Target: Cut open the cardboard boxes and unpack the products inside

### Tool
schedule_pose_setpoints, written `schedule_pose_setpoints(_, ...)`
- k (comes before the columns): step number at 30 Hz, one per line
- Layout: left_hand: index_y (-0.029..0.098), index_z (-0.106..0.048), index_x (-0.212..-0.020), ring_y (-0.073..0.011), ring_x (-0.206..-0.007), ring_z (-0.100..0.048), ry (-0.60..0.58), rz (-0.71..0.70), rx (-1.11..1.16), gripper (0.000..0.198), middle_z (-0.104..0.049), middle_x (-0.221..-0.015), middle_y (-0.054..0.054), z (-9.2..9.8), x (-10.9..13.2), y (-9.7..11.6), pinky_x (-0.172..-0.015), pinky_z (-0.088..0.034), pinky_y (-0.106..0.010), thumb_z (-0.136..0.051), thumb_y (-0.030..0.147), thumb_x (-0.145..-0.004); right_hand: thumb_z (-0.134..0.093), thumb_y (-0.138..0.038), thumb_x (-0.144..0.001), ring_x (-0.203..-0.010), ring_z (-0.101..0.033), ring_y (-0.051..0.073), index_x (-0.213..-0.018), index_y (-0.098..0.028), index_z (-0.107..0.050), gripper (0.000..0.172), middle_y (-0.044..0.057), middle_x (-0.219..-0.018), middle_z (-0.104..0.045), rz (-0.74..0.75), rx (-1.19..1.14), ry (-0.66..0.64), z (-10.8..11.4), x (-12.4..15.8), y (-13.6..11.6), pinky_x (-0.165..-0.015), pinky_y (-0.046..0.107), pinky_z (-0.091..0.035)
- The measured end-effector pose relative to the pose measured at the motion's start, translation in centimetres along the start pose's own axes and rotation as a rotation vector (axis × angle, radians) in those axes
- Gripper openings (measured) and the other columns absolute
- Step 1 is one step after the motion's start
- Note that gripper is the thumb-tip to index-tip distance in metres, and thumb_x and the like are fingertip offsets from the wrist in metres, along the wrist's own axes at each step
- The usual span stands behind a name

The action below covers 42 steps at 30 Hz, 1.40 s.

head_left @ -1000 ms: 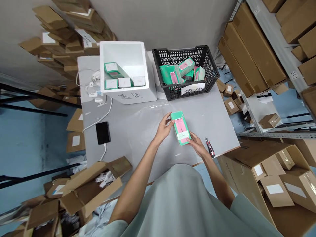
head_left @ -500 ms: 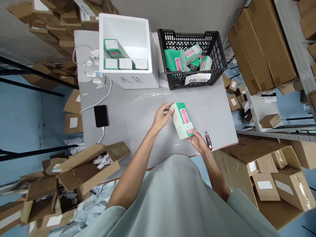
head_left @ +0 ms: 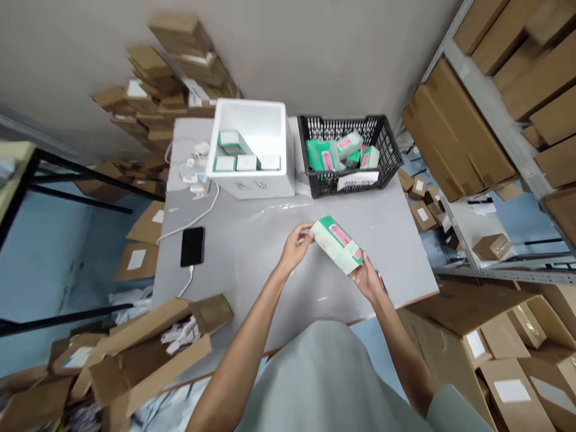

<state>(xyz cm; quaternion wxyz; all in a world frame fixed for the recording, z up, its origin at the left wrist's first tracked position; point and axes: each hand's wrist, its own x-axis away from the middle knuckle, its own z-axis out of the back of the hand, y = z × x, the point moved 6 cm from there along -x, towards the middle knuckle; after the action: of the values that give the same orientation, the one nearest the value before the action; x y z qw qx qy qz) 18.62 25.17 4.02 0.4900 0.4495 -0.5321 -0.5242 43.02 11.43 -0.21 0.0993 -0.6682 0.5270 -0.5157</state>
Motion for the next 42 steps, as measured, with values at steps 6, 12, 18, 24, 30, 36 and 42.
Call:
schedule_pose_setpoints(6, 0.025, -0.061, -0.124, -0.0248, -0.106, -0.079, 0.073, -0.030, 0.111, 0.051, -0.075, -0.121, -0.008, -1.4, -6.5, 2.6, -0.101, -0.070, -0.058, -0.078, 0.056, -0.088, -0.083, -0.083, -0.087, -0.088, -0.076, 0.025, -0.111, -0.024, -0.081, 0.065, 0.007, -0.096, -0.085, 0.212, 0.185, 0.087, -5.7, -8.5, -13.9, -0.061, 0.030, -0.053)
schedule_pose_setpoints(12, 0.022, -0.065, -0.139, -0.0361, -0.147, -0.064, 0.253, -0.128, 0.143, 0.050, -0.059, -0.164, -0.020, 1.2, -18.7, 14.2, -0.115, -0.064, -0.059, -0.075, 0.029, -0.091, -0.067, -0.071, -0.109, -0.097, -0.076, 0.022, -0.133, -0.015, -0.074, 0.061, 0.012, -0.103, -0.079, 0.353, 0.071, 0.173, -14.9, -15.5, -29.8, -0.076, 0.030, -0.064)
schedule_pose_setpoints(18, 0.024, -0.069, -0.140, -0.0323, -0.138, -0.071, 0.264, -0.260, -0.011, 0.045, -0.068, -0.158, -0.016, 5.1, -10.0, 12.5, -0.115, -0.063, -0.055, -0.070, 0.040, -0.098, -0.071, -0.062, -0.107, -0.117, -0.077, 0.020, -0.122, -0.019, -0.073, 0.046, 0.014, -0.122, -0.082, 0.454, 0.038, 0.172, -13.8, -14.0, -24.0, -0.102, 0.033, -0.063)
schedule_pose_setpoints(24, 0.026, -0.075, -0.119, -0.0369, -0.127, -0.078, 0.230, 0.050, -0.050, 0.043, -0.080, -0.135, -0.016, 4.8, 6.4, -1.3, -0.115, -0.062, -0.061, -0.069, 0.055, -0.089, -0.095, -0.066, -0.080, -0.117, -0.078, 0.030, -0.099, -0.022, -0.075, 0.052, 0.015, -0.113, -0.085, 0.280, 0.140, 0.120, -9.5, -9.3, -8.9, -0.109, 0.045, -0.062)
schedule_pose_setpoints(30, 0.028, -0.077, -0.117, -0.0376, -0.133, -0.076, 0.266, 0.172, 0.006, 0.044, -0.081, -0.135, -0.014, 7.0, 14.9, -6.3, -0.120, -0.059, -0.060, -0.072, 0.058, -0.086, -0.095, -0.066, -0.076, -0.114, -0.077, 0.027, -0.102, -0.023, -0.080, 0.053, 0.011, -0.117, -0.086, 0.195, 0.309, 0.000, -10.8, -4.9, -0.3, -0.110, 0.043, -0.059)
schedule_pose_setpoints(36, 0.025, -0.077, -0.120, -0.0359, -0.131, -0.076, 0.489, 0.155, 0.025, 0.045, -0.082, -0.133, -0.015, 14.4, 21.6, -5.7, -0.122, -0.058, -0.059, -0.074, 0.059, -0.091, -0.093, -0.073, -0.072, -0.111, -0.077, 0.024, -0.104, -0.024, -0.081, 0.060, 0.010, -0.116, -0.086, 0.090, 0.555, -0.201, -15.5, -1.1, 7.3, -0.104, 0.040, -0.059)
schedule_pose_setpoints(42, 0.022, -0.075, -0.127, -0.0306, -0.128, -0.076, 0.815, 0.076, -0.083, 0.040, -0.079, -0.134, -0.015, 25.7, 31.4, -4.6, -0.118, -0.060, -0.050, -0.070, 0.051, -0.099, -0.090, -0.070, -0.080, -0.118, -0.076, 0.026, -0.111, -0.025, -0.082, 0.055, 0.011, -0.126, -0.084, -0.013, 0.777, -0.392, -20.0, 2.3, 15.8, -0.107, 0.041, -0.057)
